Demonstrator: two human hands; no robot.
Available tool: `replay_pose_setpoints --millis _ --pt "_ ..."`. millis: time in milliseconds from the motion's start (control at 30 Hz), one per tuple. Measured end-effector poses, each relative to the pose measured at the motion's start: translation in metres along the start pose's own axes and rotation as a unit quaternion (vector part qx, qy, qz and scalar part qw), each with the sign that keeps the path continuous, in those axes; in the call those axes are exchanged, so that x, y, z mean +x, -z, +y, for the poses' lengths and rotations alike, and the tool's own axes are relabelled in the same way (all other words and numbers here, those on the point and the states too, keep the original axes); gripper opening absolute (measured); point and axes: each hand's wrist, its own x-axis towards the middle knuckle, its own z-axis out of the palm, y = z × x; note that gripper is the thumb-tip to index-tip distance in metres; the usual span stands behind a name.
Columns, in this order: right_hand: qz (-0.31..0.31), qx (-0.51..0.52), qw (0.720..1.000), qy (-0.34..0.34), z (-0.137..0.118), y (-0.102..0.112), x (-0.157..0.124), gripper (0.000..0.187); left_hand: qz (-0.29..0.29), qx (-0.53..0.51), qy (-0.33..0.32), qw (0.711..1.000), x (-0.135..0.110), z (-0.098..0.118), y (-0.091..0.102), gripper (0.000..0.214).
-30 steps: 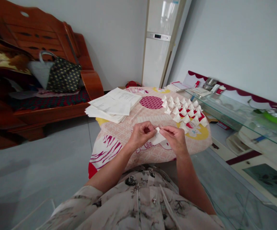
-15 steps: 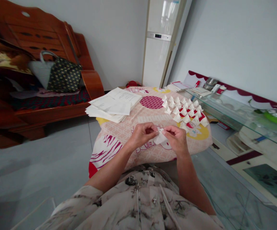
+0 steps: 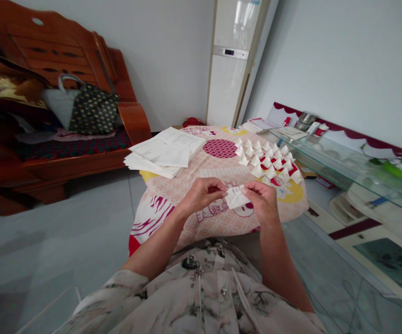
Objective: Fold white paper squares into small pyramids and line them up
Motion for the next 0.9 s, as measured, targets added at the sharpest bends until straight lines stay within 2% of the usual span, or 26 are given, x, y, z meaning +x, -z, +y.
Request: replay_pose_setpoints --millis 167,333,533,733,900 --pt "0.012 0.014 1.000 0.003 0.005 -0.001 0.001 0.016 -0.012 -0.098 0.028 0.995 0.000 0.001 -0.002 0.032" --pt "0.018 0.009 1.000 -0.003 0.002 -0.002 0.000 0.018 0.003 -0.052 0.032 0.998 0.001 0.001 -0.011 0.032" --pt "0.055 0.038 0.998 -0.019 -0.003 -0.009 0.001 0.017 0.041 -0.087 0.074 0.993 0.004 -0.005 -0.012 0.042" --pt "0.107 0.076 0.990 -0.047 -0.003 -0.021 0.003 0.016 0.035 -0.150 0.112 0.982 0.006 -0.016 -0.020 0.048" --pt "0.155 0.103 0.981 -0.058 0.003 -0.023 0.006 0.015 0.015 -0.125 0.111 0.986 0.006 -0.027 -0.028 0.051"
